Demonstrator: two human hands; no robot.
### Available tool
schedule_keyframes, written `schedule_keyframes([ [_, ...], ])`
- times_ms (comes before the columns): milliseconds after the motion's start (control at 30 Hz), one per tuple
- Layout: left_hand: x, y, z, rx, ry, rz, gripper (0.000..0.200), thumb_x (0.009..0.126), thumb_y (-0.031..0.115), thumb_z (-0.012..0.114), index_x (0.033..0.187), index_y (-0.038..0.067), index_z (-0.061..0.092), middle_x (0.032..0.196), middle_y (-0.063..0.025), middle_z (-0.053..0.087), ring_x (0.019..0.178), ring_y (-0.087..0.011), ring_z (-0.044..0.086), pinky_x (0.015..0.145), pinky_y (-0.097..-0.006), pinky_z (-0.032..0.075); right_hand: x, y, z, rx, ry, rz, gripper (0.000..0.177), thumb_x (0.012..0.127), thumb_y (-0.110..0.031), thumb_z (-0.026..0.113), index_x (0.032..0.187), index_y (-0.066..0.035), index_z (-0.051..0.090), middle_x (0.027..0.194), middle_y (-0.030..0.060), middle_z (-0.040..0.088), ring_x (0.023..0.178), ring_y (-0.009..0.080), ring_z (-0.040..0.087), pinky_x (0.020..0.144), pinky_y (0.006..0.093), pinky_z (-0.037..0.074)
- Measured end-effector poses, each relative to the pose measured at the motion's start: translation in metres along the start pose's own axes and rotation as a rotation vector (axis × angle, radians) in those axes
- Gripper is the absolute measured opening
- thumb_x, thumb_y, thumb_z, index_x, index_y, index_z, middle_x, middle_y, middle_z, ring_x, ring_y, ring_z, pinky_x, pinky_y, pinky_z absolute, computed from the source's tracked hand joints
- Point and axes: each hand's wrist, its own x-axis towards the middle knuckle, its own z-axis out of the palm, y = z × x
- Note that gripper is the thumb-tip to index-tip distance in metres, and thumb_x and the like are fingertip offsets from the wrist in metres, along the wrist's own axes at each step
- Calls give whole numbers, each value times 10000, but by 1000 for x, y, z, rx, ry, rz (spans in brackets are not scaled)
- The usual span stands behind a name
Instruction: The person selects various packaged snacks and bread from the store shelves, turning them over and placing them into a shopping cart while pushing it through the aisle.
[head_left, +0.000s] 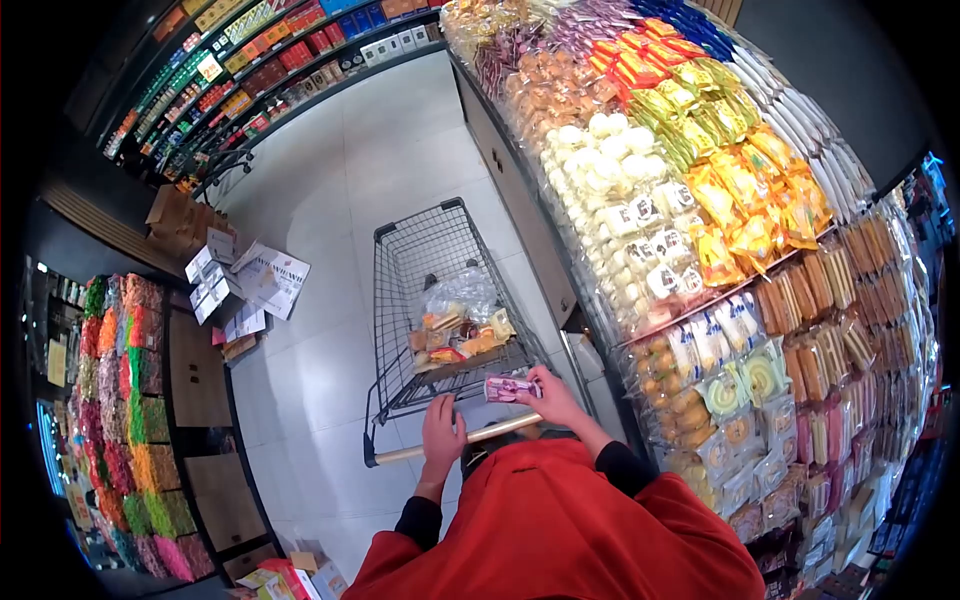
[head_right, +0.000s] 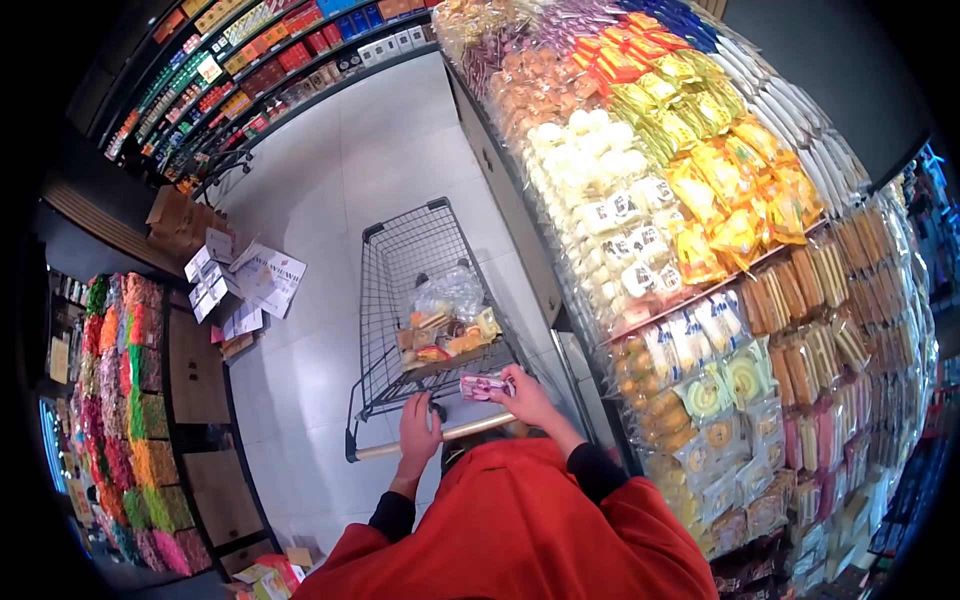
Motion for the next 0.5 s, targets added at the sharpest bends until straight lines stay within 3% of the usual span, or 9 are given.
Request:
schedule_keyframes([
  [200,79,-27,2,-23,-3,-11,414,870,78,619,1272,-18,590,1259,-211,582,1173,-402,566,1004,-460,474,79,-14,-4,57,46,-39,377,872,-165,801,1111,-63,529,953,51,611,864,141,609,773,318,507],
  [500,203,-76,4,-85,-44,40,442,820,79,630,1247,-24,593,1209,-203,606,1170,-401,565,1004,-465,470,202,-34,-12,116,182,-40,383,861,-99,800,1136,-62,535,1029,38,602,978,119,588,793,280,509],
])
